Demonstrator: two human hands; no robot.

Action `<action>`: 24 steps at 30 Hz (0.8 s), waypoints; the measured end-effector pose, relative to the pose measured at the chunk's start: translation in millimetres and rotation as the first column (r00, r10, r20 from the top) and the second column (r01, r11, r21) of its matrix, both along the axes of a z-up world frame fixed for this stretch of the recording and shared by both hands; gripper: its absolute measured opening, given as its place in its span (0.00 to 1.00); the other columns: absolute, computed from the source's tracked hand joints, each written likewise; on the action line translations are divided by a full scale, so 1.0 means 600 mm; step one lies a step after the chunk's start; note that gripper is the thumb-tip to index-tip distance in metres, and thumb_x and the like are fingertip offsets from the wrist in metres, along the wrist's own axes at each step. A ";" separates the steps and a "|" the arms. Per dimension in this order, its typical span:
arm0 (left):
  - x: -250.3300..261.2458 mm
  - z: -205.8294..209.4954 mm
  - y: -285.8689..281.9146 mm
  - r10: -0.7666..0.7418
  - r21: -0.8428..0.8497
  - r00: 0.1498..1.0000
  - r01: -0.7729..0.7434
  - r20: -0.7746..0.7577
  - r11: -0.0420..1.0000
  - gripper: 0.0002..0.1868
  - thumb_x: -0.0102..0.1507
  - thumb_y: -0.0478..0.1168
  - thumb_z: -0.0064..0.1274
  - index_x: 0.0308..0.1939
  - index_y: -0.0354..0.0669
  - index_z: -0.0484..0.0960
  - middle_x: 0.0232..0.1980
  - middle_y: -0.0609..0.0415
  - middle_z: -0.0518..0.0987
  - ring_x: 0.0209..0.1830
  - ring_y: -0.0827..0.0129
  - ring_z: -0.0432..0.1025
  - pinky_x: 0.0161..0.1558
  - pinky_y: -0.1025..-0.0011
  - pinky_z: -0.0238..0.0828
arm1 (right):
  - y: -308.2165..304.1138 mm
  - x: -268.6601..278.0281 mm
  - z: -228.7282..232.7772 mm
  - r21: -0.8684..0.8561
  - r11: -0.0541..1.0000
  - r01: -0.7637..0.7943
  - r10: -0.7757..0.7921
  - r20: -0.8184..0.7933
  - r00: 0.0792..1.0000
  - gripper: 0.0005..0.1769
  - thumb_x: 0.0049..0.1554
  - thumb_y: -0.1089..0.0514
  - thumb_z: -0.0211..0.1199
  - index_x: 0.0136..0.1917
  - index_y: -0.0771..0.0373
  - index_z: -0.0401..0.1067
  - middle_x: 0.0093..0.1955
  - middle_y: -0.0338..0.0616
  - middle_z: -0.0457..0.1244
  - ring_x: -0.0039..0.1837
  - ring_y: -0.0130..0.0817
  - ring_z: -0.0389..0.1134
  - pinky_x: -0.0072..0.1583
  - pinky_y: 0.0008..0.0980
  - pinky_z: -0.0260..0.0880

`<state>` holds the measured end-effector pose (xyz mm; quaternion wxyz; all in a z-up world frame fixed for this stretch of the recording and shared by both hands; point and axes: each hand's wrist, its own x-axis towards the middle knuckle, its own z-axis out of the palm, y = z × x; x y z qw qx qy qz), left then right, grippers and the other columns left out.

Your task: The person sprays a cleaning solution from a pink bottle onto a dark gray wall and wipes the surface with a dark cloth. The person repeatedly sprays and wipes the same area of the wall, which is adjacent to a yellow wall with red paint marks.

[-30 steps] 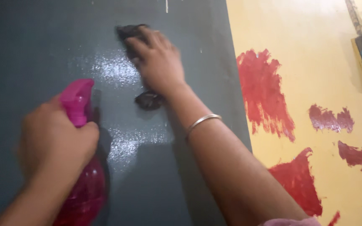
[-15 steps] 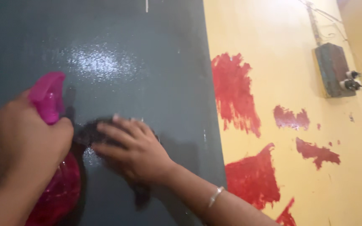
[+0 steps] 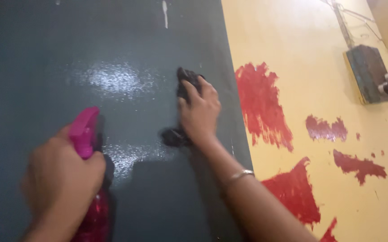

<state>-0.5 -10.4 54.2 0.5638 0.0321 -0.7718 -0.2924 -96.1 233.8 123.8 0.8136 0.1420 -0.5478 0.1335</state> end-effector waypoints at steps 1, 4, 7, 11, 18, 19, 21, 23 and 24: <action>-0.001 0.004 0.001 0.016 -0.007 1.000 -0.016 -0.010 1.000 0.31 0.54 0.45 0.64 0.63 0.56 0.81 0.46 0.43 0.85 0.49 0.45 0.79 0.52 0.51 0.75 | -0.032 -0.006 0.013 -0.045 0.999 -0.011 0.012 0.017 1.000 0.28 0.52 0.53 0.67 0.67 0.51 0.72 0.75 0.52 0.56 0.77 0.57 0.53 0.73 0.58 0.53; 0.000 -0.001 0.006 0.037 -0.032 0.999 -0.038 -0.029 0.999 0.27 0.53 0.45 0.64 0.57 0.50 0.83 0.46 0.41 0.84 0.48 0.42 0.79 0.49 0.49 0.76 | -0.115 -0.009 0.009 0.076 0.997 0.026 -0.030 0.047 0.998 0.30 0.52 0.51 0.67 0.69 0.51 0.70 0.77 0.51 0.55 0.80 0.57 0.50 0.75 0.60 0.50; 0.005 -0.005 0.000 0.066 -0.042 0.995 -0.069 -0.074 0.997 0.23 0.54 0.45 0.63 0.53 0.47 0.85 0.46 0.40 0.83 0.48 0.41 0.77 0.48 0.49 0.75 | -0.145 0.003 -0.055 0.350 0.936 -0.022 0.002 0.060 0.998 0.27 0.56 0.52 0.66 0.70 0.46 0.70 0.80 0.50 0.54 0.83 0.55 0.49 0.78 0.58 0.50; 0.002 -0.007 -0.010 0.067 -0.024 0.991 -0.071 -0.119 0.997 0.21 0.54 0.45 0.62 0.51 0.45 0.85 0.43 0.38 0.83 0.46 0.40 0.78 0.47 0.49 0.75 | -0.093 0.026 -0.116 0.628 0.778 0.007 -0.071 0.076 0.995 0.28 0.56 0.54 0.65 0.70 0.45 0.70 0.80 0.46 0.54 0.83 0.53 0.52 0.80 0.57 0.52; -0.057 -0.006 -0.040 -0.043 -0.138 0.950 0.000 -0.309 0.990 0.18 0.52 0.40 0.62 0.44 0.38 0.86 0.33 0.39 0.83 0.36 0.44 0.79 0.42 0.53 0.76 | 0.039 0.009 -0.059 0.378 0.921 0.098 -0.087 -0.045 0.995 0.27 0.58 0.58 0.65 0.71 0.48 0.71 0.79 0.48 0.55 0.80 0.56 0.55 0.77 0.54 0.57; -0.069 -0.009 -0.046 -0.116 -0.168 0.928 0.059 -0.354 0.984 0.19 0.52 0.39 0.61 0.46 0.38 0.86 0.33 0.40 0.82 0.34 0.45 0.79 0.41 0.54 0.76 | 0.046 0.000 -0.039 0.298 0.951 0.083 -0.070 -0.052 0.996 0.26 0.58 0.58 0.65 0.70 0.49 0.71 0.78 0.50 0.55 0.80 0.56 0.55 0.76 0.54 0.57; -0.087 -0.012 -0.052 -0.262 -0.239 0.859 0.170 -0.439 0.956 0.22 0.53 0.39 0.60 0.51 0.39 0.86 0.31 0.42 0.81 0.32 0.48 0.79 0.40 0.55 0.75 | 0.052 -0.016 0.010 0.129 0.991 0.049 -0.039 -0.076 0.996 0.26 0.58 0.58 0.66 0.69 0.51 0.71 0.77 0.52 0.56 0.78 0.57 0.55 0.74 0.53 0.58; -0.094 -0.009 -0.049 -0.317 -0.230 0.807 0.229 -0.498 0.946 0.23 0.52 0.39 0.59 0.52 0.39 0.85 0.32 0.44 0.81 0.31 0.50 0.79 0.38 0.56 0.75 | 0.046 -0.028 0.063 0.001 0.998 0.063 -0.063 -0.086 0.994 0.27 0.55 0.58 0.67 0.68 0.51 0.72 0.75 0.53 0.56 0.77 0.57 0.55 0.72 0.54 0.57; -0.090 -0.009 -0.050 -0.334 -0.224 0.786 0.252 -0.521 0.942 0.24 0.52 0.39 0.58 0.52 0.39 0.84 0.33 0.44 0.81 0.31 0.51 0.79 0.37 0.57 0.74 | 0.039 -0.035 0.086 -0.061 0.996 0.059 -0.064 -0.083 0.994 0.28 0.54 0.57 0.67 0.68 0.51 0.72 0.74 0.54 0.56 0.76 0.57 0.55 0.71 0.55 0.57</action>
